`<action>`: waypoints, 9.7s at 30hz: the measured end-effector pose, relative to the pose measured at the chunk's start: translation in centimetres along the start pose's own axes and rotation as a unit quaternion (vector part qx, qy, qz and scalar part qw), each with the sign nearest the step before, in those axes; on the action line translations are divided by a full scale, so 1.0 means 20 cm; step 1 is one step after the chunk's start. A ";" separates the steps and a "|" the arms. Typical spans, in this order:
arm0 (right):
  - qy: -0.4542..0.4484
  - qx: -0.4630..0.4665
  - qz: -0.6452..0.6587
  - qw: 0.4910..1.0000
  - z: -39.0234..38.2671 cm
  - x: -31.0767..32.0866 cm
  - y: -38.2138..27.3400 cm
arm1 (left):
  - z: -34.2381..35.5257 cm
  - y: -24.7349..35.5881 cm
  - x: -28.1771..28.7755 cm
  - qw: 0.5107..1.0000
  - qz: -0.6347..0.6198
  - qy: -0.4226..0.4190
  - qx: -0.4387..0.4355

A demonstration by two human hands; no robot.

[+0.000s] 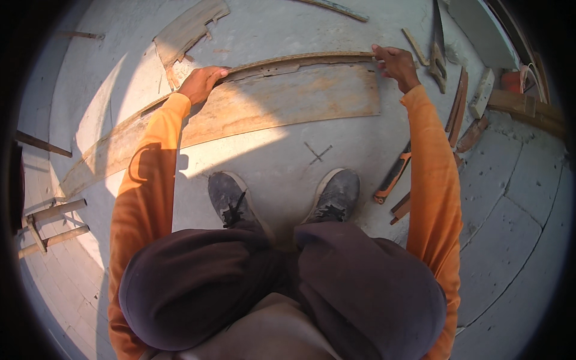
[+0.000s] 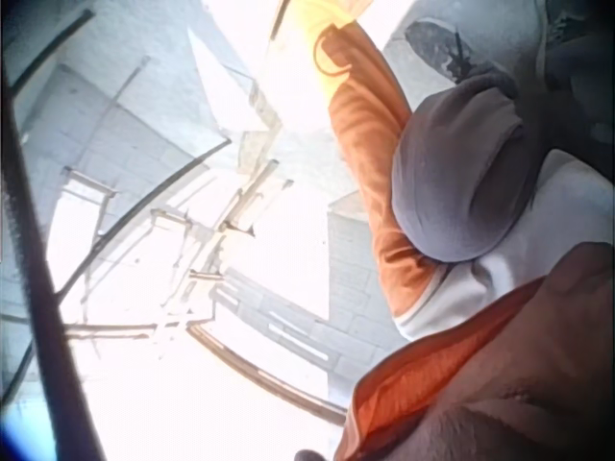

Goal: The person fits a small wood panel by cutting it with a saw and then nailing it onto a larger wooden structure.

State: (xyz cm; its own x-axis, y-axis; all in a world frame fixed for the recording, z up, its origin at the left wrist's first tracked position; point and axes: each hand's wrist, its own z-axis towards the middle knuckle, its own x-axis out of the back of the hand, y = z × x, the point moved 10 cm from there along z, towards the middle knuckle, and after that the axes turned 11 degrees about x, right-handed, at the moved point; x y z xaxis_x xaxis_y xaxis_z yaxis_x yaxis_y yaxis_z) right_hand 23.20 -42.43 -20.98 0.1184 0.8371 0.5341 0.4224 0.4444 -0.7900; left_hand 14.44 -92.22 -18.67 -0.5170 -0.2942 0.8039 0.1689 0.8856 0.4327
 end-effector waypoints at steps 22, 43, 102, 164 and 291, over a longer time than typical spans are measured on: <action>0.089 0.115 0.043 0.988 -0.12 -0.07 0.16 | -0.20 0.12 -0.14 0.963 0.107 0.198 -0.146; 0.030 0.024 0.090 0.995 -0.07 -0.08 0.24 | -0.17 0.12 -0.16 0.981 0.065 0.138 -0.119; 0.067 -0.010 0.224 0.972 -0.19 -0.09 0.27 | 0.35 1.28 -0.46 0.966 -0.027 -0.063 -0.248; 0.136 0.100 -0.015 0.986 -0.31 -0.06 0.02 | 0.15 1.25 -0.59 0.921 0.105 0.147 -0.345; 0.090 0.197 0.190 0.958 -0.69 0.28 -0.94 | -0.30 0.81 -0.03 0.909 -0.414 -0.020 0.053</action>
State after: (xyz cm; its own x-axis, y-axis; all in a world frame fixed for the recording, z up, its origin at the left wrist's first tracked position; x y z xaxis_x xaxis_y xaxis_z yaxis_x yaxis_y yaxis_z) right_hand 28.21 -50.60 1.02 0.3641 0.9092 0.2018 -0.0490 0.2350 -0.9707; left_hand 22.49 -79.92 -9.65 -0.4605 -0.8638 0.2043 -0.3725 0.3970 0.8389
